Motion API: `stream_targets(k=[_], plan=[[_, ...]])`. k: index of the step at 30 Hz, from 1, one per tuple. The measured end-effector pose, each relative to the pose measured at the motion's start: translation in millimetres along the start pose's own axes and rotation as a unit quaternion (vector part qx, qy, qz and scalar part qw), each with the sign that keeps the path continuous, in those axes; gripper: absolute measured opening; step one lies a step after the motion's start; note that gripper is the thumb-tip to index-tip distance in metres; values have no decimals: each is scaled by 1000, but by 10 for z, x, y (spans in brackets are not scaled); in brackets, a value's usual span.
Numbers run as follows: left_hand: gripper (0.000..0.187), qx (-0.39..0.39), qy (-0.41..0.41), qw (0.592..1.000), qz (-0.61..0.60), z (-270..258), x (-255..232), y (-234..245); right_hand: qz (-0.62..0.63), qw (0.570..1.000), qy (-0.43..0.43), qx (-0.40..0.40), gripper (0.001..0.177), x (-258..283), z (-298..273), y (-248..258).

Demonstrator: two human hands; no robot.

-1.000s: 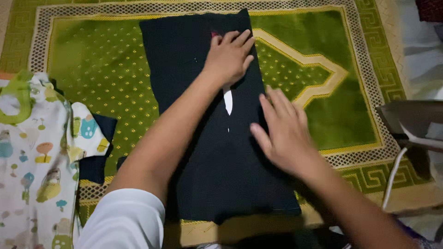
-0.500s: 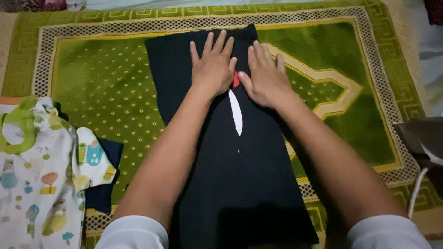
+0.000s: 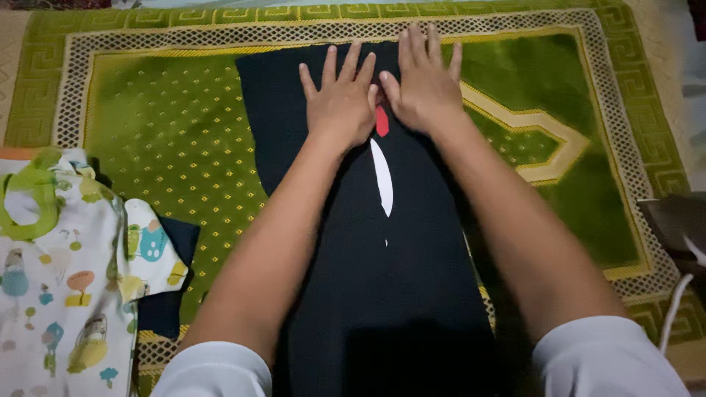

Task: The person irons a black t-shirt on a green patterned mat, smoothing it with hands and using a white iron. After finishing the black shirt, the person picks up a white patterned baby onesie and begins to unfold and smooth it on the mat.

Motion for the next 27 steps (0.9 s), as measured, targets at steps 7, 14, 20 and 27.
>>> stream_targets(k=[7, 14, 20, 27], plan=[[57, -24, -14, 1000, 13, 10, 24, -74, -22, 995, 97, 22, 78, 339, -778, 50], [49, -92, -79, 992, -25, -183, -45, -19, 13, 988, 156, 3, 79, 689, -1873, 257], [48, -1, -220, 974, -60, -1308, -152, -60, -2, 988, 151, 14, 83, 814, -2438, 357], [48, 10, -204, 978, -39, -2528, 59, 461, -19, 992, 123, 29, 83, 1083, -2903, 395]])
Point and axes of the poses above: each hand's wrist, its own z-axis towards the middle knuckle, its own y-axis out of the back of the hand, x = y × z, the point moved 4 cm from there along z, towards the middle knuckle, and after that the axes turned 11 degrees about y, right-handed, at the moved point
